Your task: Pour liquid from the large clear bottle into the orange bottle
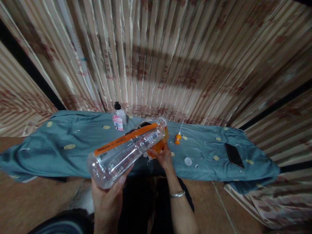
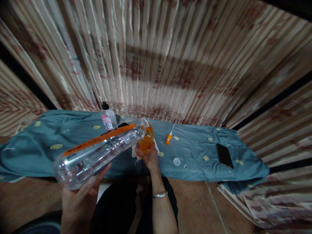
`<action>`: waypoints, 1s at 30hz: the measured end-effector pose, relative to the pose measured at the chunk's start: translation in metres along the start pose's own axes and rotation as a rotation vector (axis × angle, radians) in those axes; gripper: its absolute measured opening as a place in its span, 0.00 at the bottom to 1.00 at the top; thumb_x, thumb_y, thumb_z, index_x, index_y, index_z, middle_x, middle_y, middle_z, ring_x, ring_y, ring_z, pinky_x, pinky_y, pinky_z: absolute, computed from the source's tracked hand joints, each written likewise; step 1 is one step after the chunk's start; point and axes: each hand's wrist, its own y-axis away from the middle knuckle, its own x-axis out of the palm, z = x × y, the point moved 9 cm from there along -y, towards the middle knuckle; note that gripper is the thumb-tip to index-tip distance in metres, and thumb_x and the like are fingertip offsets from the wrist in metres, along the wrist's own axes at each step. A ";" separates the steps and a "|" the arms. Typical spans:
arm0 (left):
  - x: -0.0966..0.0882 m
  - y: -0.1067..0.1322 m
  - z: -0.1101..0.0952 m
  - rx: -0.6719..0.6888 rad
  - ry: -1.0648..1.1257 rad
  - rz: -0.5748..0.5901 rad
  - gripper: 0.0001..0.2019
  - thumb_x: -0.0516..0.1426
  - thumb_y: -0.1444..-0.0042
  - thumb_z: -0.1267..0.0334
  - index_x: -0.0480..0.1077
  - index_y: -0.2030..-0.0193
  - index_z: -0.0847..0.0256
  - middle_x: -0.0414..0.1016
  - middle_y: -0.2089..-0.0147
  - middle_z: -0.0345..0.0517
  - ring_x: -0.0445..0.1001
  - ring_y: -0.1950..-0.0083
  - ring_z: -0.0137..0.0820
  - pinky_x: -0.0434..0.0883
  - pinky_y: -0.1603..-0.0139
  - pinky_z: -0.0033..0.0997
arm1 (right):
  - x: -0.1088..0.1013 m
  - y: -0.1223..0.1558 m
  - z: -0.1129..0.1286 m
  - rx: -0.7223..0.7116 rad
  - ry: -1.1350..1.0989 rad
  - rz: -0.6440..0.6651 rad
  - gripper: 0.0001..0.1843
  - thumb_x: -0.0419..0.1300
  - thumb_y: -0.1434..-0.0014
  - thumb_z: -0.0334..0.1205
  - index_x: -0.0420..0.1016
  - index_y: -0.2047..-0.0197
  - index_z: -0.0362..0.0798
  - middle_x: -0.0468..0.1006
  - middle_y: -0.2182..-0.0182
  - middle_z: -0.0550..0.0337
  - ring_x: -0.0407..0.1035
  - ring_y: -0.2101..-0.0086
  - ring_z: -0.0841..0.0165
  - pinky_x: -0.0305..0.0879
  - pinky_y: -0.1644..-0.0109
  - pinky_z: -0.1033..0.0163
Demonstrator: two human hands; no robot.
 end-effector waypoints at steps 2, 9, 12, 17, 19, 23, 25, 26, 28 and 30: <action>0.000 -0.001 0.001 -0.005 -0.005 0.001 0.55 0.83 0.58 0.60 0.72 0.22 0.39 0.80 0.29 0.53 0.82 0.34 0.56 0.84 0.38 0.64 | 0.000 0.000 0.000 0.004 -0.012 0.006 0.38 0.82 0.55 0.54 0.78 0.44 0.51 0.92 0.54 0.51 0.87 0.54 0.48 0.84 0.48 0.46; 0.004 0.001 -0.003 0.021 -0.005 0.018 0.50 0.82 0.56 0.60 0.75 0.24 0.43 0.83 0.33 0.52 0.83 0.35 0.55 0.84 0.37 0.64 | 0.002 0.000 0.000 0.008 -0.025 0.027 0.39 0.80 0.54 0.57 0.77 0.43 0.50 0.92 0.54 0.51 0.87 0.54 0.47 0.84 0.48 0.45; 0.000 -0.003 -0.002 0.017 -0.014 0.014 0.48 0.83 0.56 0.61 0.76 0.26 0.43 0.83 0.33 0.51 0.84 0.36 0.54 0.83 0.36 0.67 | 0.001 0.000 -0.001 0.017 -0.002 0.028 0.40 0.80 0.54 0.57 0.78 0.42 0.50 0.91 0.53 0.49 0.87 0.52 0.46 0.84 0.46 0.44; -0.009 -0.015 0.001 0.033 -0.035 0.084 0.42 0.83 0.58 0.64 0.81 0.33 0.46 0.87 0.42 0.48 0.87 0.42 0.53 0.85 0.40 0.67 | 0.004 -0.002 -0.006 0.023 -0.001 0.058 0.41 0.80 0.54 0.56 0.78 0.40 0.50 0.90 0.52 0.48 0.86 0.51 0.46 0.84 0.45 0.44; -0.011 -0.018 0.001 0.040 -0.038 0.094 0.43 0.83 0.58 0.65 0.80 0.32 0.45 0.87 0.44 0.46 0.88 0.44 0.50 0.85 0.40 0.65 | 0.004 -0.002 -0.006 0.016 -0.006 0.061 0.41 0.80 0.54 0.56 0.78 0.40 0.50 0.90 0.51 0.48 0.86 0.51 0.46 0.84 0.46 0.45; -0.011 -0.017 0.000 0.042 -0.038 0.089 0.45 0.83 0.58 0.65 0.79 0.30 0.46 0.87 0.41 0.49 0.88 0.42 0.51 0.82 0.36 0.67 | 0.004 -0.002 -0.004 -0.004 -0.015 0.047 0.41 0.80 0.54 0.55 0.78 0.39 0.51 0.91 0.52 0.49 0.87 0.52 0.47 0.85 0.47 0.45; -0.011 -0.015 0.000 0.034 -0.040 0.077 0.46 0.83 0.58 0.65 0.79 0.30 0.46 0.85 0.37 0.50 0.86 0.39 0.54 0.79 0.34 0.70 | 0.004 -0.001 -0.002 -0.010 -0.009 0.038 0.42 0.80 0.53 0.56 0.78 0.39 0.50 0.91 0.52 0.49 0.87 0.53 0.47 0.85 0.49 0.45; -0.011 -0.015 0.000 0.031 -0.042 0.076 0.47 0.83 0.59 0.64 0.79 0.29 0.46 0.85 0.36 0.51 0.86 0.38 0.55 0.78 0.33 0.71 | 0.004 -0.001 -0.002 -0.010 0.003 0.034 0.42 0.79 0.53 0.57 0.78 0.39 0.50 0.91 0.52 0.48 0.87 0.53 0.46 0.86 0.49 0.44; -0.012 -0.015 0.000 0.034 -0.045 0.077 0.48 0.83 0.59 0.64 0.78 0.29 0.46 0.84 0.34 0.51 0.85 0.38 0.55 0.77 0.32 0.72 | 0.004 -0.001 -0.001 -0.013 0.029 0.033 0.41 0.79 0.53 0.58 0.78 0.39 0.50 0.91 0.53 0.49 0.87 0.53 0.46 0.86 0.50 0.44; -0.012 -0.016 -0.001 0.042 -0.051 0.083 0.47 0.83 0.59 0.64 0.79 0.30 0.47 0.83 0.34 0.51 0.85 0.38 0.54 0.77 0.31 0.71 | 0.004 -0.001 0.001 -0.017 0.038 0.033 0.41 0.78 0.53 0.57 0.78 0.39 0.50 0.91 0.53 0.49 0.88 0.53 0.45 0.86 0.50 0.44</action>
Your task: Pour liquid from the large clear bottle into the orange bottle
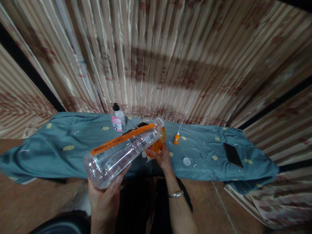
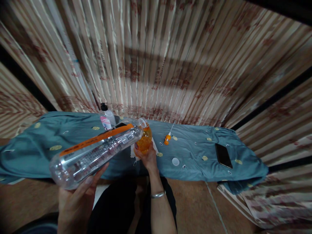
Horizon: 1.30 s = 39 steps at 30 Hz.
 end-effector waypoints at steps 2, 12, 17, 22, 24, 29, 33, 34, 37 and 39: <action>0.000 -0.001 0.000 0.007 -0.001 0.000 0.46 0.83 0.59 0.65 0.79 0.30 0.48 0.83 0.34 0.51 0.86 0.39 0.52 0.77 0.30 0.69 | -0.001 0.000 0.001 0.001 -0.009 -0.002 0.41 0.78 0.53 0.57 0.79 0.39 0.50 0.91 0.53 0.49 0.88 0.53 0.44 0.86 0.50 0.43; 0.001 0.001 -0.002 -0.019 0.009 -0.023 0.43 0.83 0.60 0.65 0.81 0.34 0.50 0.84 0.37 0.51 0.86 0.39 0.55 0.78 0.32 0.72 | 0.000 0.001 0.006 0.031 -0.028 0.013 0.40 0.78 0.54 0.56 0.79 0.40 0.52 0.91 0.52 0.50 0.87 0.51 0.44 0.86 0.48 0.42; 0.001 0.002 -0.002 -0.018 0.006 -0.023 0.44 0.83 0.59 0.65 0.81 0.32 0.49 0.84 0.36 0.51 0.86 0.40 0.53 0.80 0.33 0.70 | -0.001 0.001 0.005 0.026 -0.011 0.012 0.40 0.79 0.54 0.57 0.80 0.40 0.53 0.91 0.53 0.51 0.87 0.53 0.45 0.86 0.49 0.44; 0.004 0.003 -0.003 -0.004 0.022 -0.008 0.42 0.83 0.57 0.66 0.81 0.32 0.48 0.85 0.38 0.50 0.86 0.39 0.51 0.81 0.34 0.65 | -0.003 0.000 0.005 0.014 0.004 -0.002 0.40 0.80 0.55 0.57 0.80 0.41 0.52 0.92 0.54 0.52 0.87 0.53 0.46 0.85 0.50 0.45; 0.004 0.002 -0.003 -0.009 0.019 0.001 0.42 0.83 0.58 0.66 0.81 0.33 0.48 0.85 0.38 0.50 0.86 0.38 0.53 0.80 0.33 0.66 | -0.003 0.000 0.005 0.014 0.005 -0.008 0.40 0.79 0.55 0.57 0.80 0.41 0.52 0.92 0.54 0.52 0.87 0.53 0.46 0.85 0.50 0.45; 0.001 0.000 -0.001 -0.010 0.006 -0.009 0.44 0.83 0.59 0.65 0.80 0.32 0.48 0.86 0.38 0.48 0.87 0.40 0.52 0.74 0.28 0.70 | -0.001 0.001 0.005 0.010 -0.012 -0.002 0.38 0.78 0.53 0.57 0.79 0.41 0.53 0.92 0.55 0.52 0.88 0.54 0.46 0.85 0.51 0.45; 0.002 0.002 -0.002 -0.009 0.010 -0.011 0.44 0.83 0.58 0.65 0.80 0.31 0.47 0.85 0.38 0.49 0.86 0.39 0.53 0.77 0.31 0.70 | -0.002 0.001 0.005 0.012 -0.030 -0.004 0.40 0.79 0.54 0.56 0.79 0.40 0.52 0.92 0.54 0.51 0.88 0.53 0.45 0.86 0.51 0.45; 0.002 0.003 -0.002 -0.010 0.011 -0.015 0.45 0.83 0.58 0.65 0.80 0.31 0.47 0.85 0.37 0.50 0.86 0.39 0.54 0.78 0.32 0.71 | -0.002 0.001 0.006 0.013 -0.027 -0.004 0.40 0.79 0.54 0.56 0.79 0.39 0.52 0.92 0.54 0.51 0.88 0.53 0.45 0.86 0.51 0.45; 0.002 0.003 -0.001 -0.020 0.003 -0.023 0.46 0.83 0.60 0.65 0.79 0.31 0.48 0.84 0.35 0.52 0.86 0.38 0.57 0.79 0.33 0.72 | -0.002 0.001 0.006 0.031 -0.017 0.003 0.41 0.80 0.54 0.56 0.79 0.39 0.52 0.92 0.53 0.50 0.87 0.52 0.44 0.86 0.49 0.43; 0.001 0.003 -0.001 -0.020 -0.003 -0.028 0.47 0.83 0.60 0.65 0.79 0.30 0.49 0.83 0.34 0.52 0.85 0.37 0.57 0.79 0.32 0.70 | -0.002 0.001 0.005 0.049 -0.017 0.016 0.42 0.80 0.55 0.56 0.79 0.39 0.52 0.91 0.53 0.50 0.87 0.51 0.43 0.86 0.48 0.42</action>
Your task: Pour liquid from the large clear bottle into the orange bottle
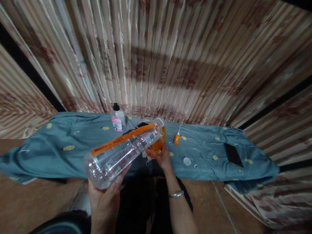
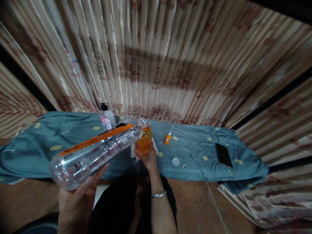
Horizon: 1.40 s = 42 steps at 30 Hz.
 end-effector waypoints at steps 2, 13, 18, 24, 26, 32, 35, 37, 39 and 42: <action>0.000 0.000 0.000 0.005 0.001 0.007 0.47 0.83 0.60 0.65 0.79 0.30 0.49 0.83 0.34 0.52 0.85 0.37 0.56 0.79 0.32 0.69 | 0.001 0.000 0.000 0.009 -0.006 0.009 0.43 0.80 0.55 0.57 0.79 0.39 0.51 0.91 0.52 0.49 0.87 0.51 0.44 0.85 0.47 0.42; -0.002 -0.003 0.002 -0.004 0.004 -0.002 0.46 0.83 0.62 0.65 0.80 0.32 0.49 0.83 0.35 0.51 0.83 0.35 0.55 0.75 0.28 0.69 | 0.001 0.001 0.002 -0.018 -0.024 -0.003 0.43 0.81 0.54 0.58 0.78 0.38 0.51 0.92 0.52 0.50 0.88 0.51 0.45 0.85 0.47 0.43; -0.004 -0.002 0.003 -0.004 0.009 -0.007 0.44 0.83 0.61 0.65 0.80 0.34 0.49 0.84 0.36 0.50 0.81 0.31 0.56 0.73 0.26 0.70 | 0.001 0.000 -0.001 -0.001 -0.005 0.002 0.41 0.80 0.54 0.58 0.78 0.40 0.52 0.92 0.52 0.50 0.87 0.52 0.45 0.85 0.47 0.42; -0.001 -0.001 0.002 -0.004 0.005 0.023 0.44 0.83 0.58 0.65 0.79 0.32 0.48 0.85 0.37 0.49 0.86 0.39 0.51 0.73 0.27 0.71 | 0.000 -0.001 -0.003 -0.007 0.000 0.006 0.43 0.80 0.55 0.57 0.77 0.38 0.50 0.91 0.51 0.48 0.87 0.51 0.44 0.85 0.48 0.43; -0.002 -0.001 0.002 -0.012 0.004 0.010 0.46 0.83 0.60 0.65 0.79 0.31 0.48 0.84 0.35 0.50 0.85 0.38 0.52 0.73 0.27 0.71 | 0.001 0.000 -0.003 -0.008 -0.008 0.010 0.44 0.80 0.54 0.56 0.77 0.38 0.50 0.91 0.51 0.47 0.87 0.50 0.44 0.85 0.47 0.43; -0.003 -0.001 0.003 -0.013 0.014 0.005 0.44 0.83 0.60 0.66 0.81 0.33 0.49 0.83 0.34 0.51 0.82 0.33 0.57 0.74 0.27 0.69 | 0.000 0.001 -0.004 -0.013 0.003 -0.010 0.43 0.80 0.53 0.56 0.78 0.37 0.51 0.91 0.51 0.49 0.87 0.51 0.45 0.85 0.47 0.43; -0.006 -0.002 0.004 -0.003 0.030 0.005 0.43 0.83 0.61 0.68 0.82 0.34 0.45 0.82 0.33 0.48 0.80 0.30 0.57 0.78 0.31 0.67 | 0.000 0.000 -0.002 -0.024 -0.009 0.014 0.44 0.80 0.52 0.56 0.77 0.36 0.51 0.92 0.51 0.50 0.87 0.51 0.46 0.85 0.48 0.45; -0.007 -0.004 0.004 0.001 0.036 -0.001 0.44 0.83 0.62 0.68 0.82 0.35 0.43 0.81 0.31 0.46 0.79 0.29 0.56 0.79 0.32 0.66 | 0.001 0.000 -0.001 -0.021 -0.003 0.037 0.44 0.80 0.52 0.57 0.77 0.36 0.50 0.91 0.51 0.49 0.87 0.50 0.46 0.85 0.47 0.45; -0.005 -0.004 0.003 0.004 0.034 -0.004 0.45 0.84 0.63 0.68 0.82 0.34 0.43 0.80 0.30 0.46 0.79 0.29 0.57 0.79 0.33 0.66 | 0.001 0.000 0.000 -0.018 0.015 0.044 0.44 0.79 0.52 0.59 0.77 0.35 0.51 0.91 0.49 0.49 0.87 0.49 0.46 0.84 0.47 0.45; 0.003 0.002 -0.001 0.018 0.039 -0.014 0.45 0.84 0.62 0.66 0.82 0.33 0.44 0.80 0.29 0.48 0.79 0.29 0.59 0.80 0.33 0.67 | 0.001 0.002 0.003 -0.018 0.051 0.033 0.46 0.79 0.51 0.60 0.75 0.33 0.51 0.90 0.47 0.48 0.86 0.48 0.46 0.84 0.45 0.44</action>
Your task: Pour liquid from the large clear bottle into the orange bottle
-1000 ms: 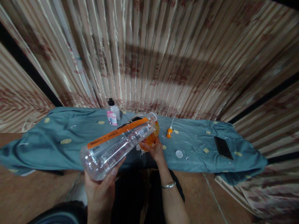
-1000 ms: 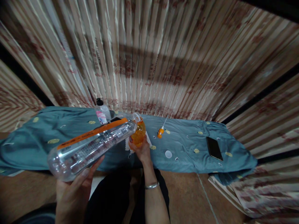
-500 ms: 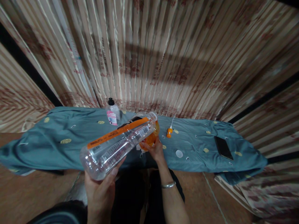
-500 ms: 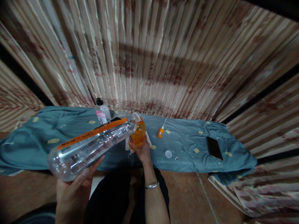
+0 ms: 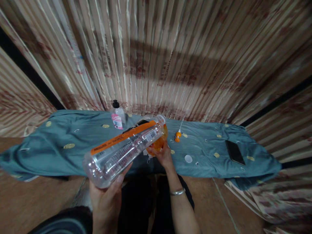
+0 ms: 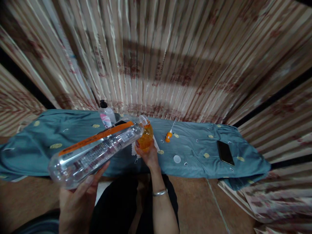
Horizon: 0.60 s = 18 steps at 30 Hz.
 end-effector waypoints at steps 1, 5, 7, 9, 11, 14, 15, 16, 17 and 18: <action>0.003 0.003 -0.002 0.006 0.000 -0.012 0.44 0.83 0.59 0.65 0.81 0.32 0.44 0.79 0.28 0.49 0.79 0.29 0.58 0.79 0.32 0.66 | 0.000 0.001 0.001 -0.004 0.003 -0.005 0.48 0.79 0.51 0.60 0.73 0.32 0.51 0.90 0.47 0.47 0.86 0.48 0.45 0.84 0.45 0.43; 0.011 0.011 -0.006 -0.003 -0.002 -0.029 0.41 0.82 0.56 0.63 0.81 0.32 0.42 0.79 0.27 0.46 0.80 0.29 0.53 0.78 0.30 0.62 | 0.002 0.005 0.008 -0.053 -0.039 0.000 0.49 0.77 0.48 0.60 0.69 0.29 0.52 0.90 0.45 0.48 0.87 0.48 0.47 0.85 0.44 0.40; 0.012 0.010 -0.006 -0.007 0.001 -0.020 0.40 0.82 0.56 0.64 0.82 0.34 0.43 0.78 0.27 0.46 0.79 0.29 0.53 0.79 0.30 0.62 | 0.001 0.006 0.012 -0.082 -0.067 -0.003 0.47 0.76 0.47 0.59 0.69 0.29 0.53 0.90 0.45 0.47 0.87 0.49 0.47 0.85 0.44 0.39; 0.009 0.006 -0.005 -0.010 0.004 -0.022 0.40 0.83 0.59 0.64 0.83 0.36 0.45 0.78 0.28 0.47 0.80 0.31 0.52 0.79 0.31 0.63 | 0.000 0.006 0.014 -0.093 -0.082 -0.008 0.47 0.77 0.47 0.56 0.69 0.29 0.52 0.89 0.45 0.45 0.87 0.48 0.47 0.85 0.43 0.39; 0.003 0.002 -0.003 -0.017 0.007 -0.038 0.41 0.84 0.63 0.63 0.84 0.37 0.45 0.80 0.31 0.46 0.81 0.34 0.51 0.79 0.32 0.66 | 0.000 0.006 0.013 -0.084 -0.081 -0.006 0.48 0.77 0.47 0.56 0.68 0.29 0.52 0.89 0.44 0.45 0.86 0.48 0.46 0.84 0.42 0.38; 0.001 0.001 -0.001 -0.014 0.008 -0.034 0.42 0.84 0.63 0.63 0.84 0.37 0.44 0.80 0.32 0.46 0.81 0.34 0.52 0.79 0.33 0.68 | 0.000 0.005 0.012 -0.062 -0.073 0.000 0.50 0.77 0.48 0.58 0.67 0.28 0.52 0.88 0.43 0.46 0.86 0.46 0.46 0.84 0.41 0.37; 0.002 0.002 -0.001 -0.005 0.008 -0.027 0.41 0.84 0.62 0.63 0.83 0.37 0.45 0.80 0.31 0.47 0.81 0.33 0.53 0.79 0.33 0.67 | 0.000 0.005 0.012 -0.060 -0.079 0.002 0.50 0.77 0.48 0.57 0.67 0.27 0.52 0.88 0.43 0.46 0.87 0.46 0.46 0.84 0.41 0.38; 0.003 0.003 -0.002 0.002 0.006 -0.024 0.41 0.83 0.60 0.63 0.83 0.36 0.45 0.79 0.29 0.48 0.80 0.31 0.53 0.79 0.33 0.66 | 0.000 0.005 0.013 -0.059 -0.089 0.002 0.50 0.77 0.49 0.57 0.67 0.28 0.51 0.89 0.44 0.46 0.87 0.46 0.46 0.85 0.41 0.39; 0.005 0.005 -0.003 0.007 0.007 -0.027 0.41 0.83 0.59 0.63 0.83 0.35 0.46 0.78 0.27 0.49 0.79 0.30 0.54 0.79 0.32 0.64 | 0.001 0.005 0.013 -0.056 -0.097 0.003 0.50 0.77 0.49 0.56 0.67 0.28 0.51 0.89 0.45 0.47 0.87 0.47 0.46 0.85 0.42 0.40; 0.006 0.007 -0.003 0.004 0.009 -0.032 0.41 0.82 0.58 0.63 0.82 0.34 0.45 0.76 0.25 0.49 0.78 0.28 0.54 0.79 0.32 0.63 | 0.001 0.006 0.014 -0.054 -0.105 0.003 0.49 0.77 0.49 0.55 0.68 0.29 0.51 0.90 0.46 0.47 0.88 0.48 0.47 0.85 0.43 0.40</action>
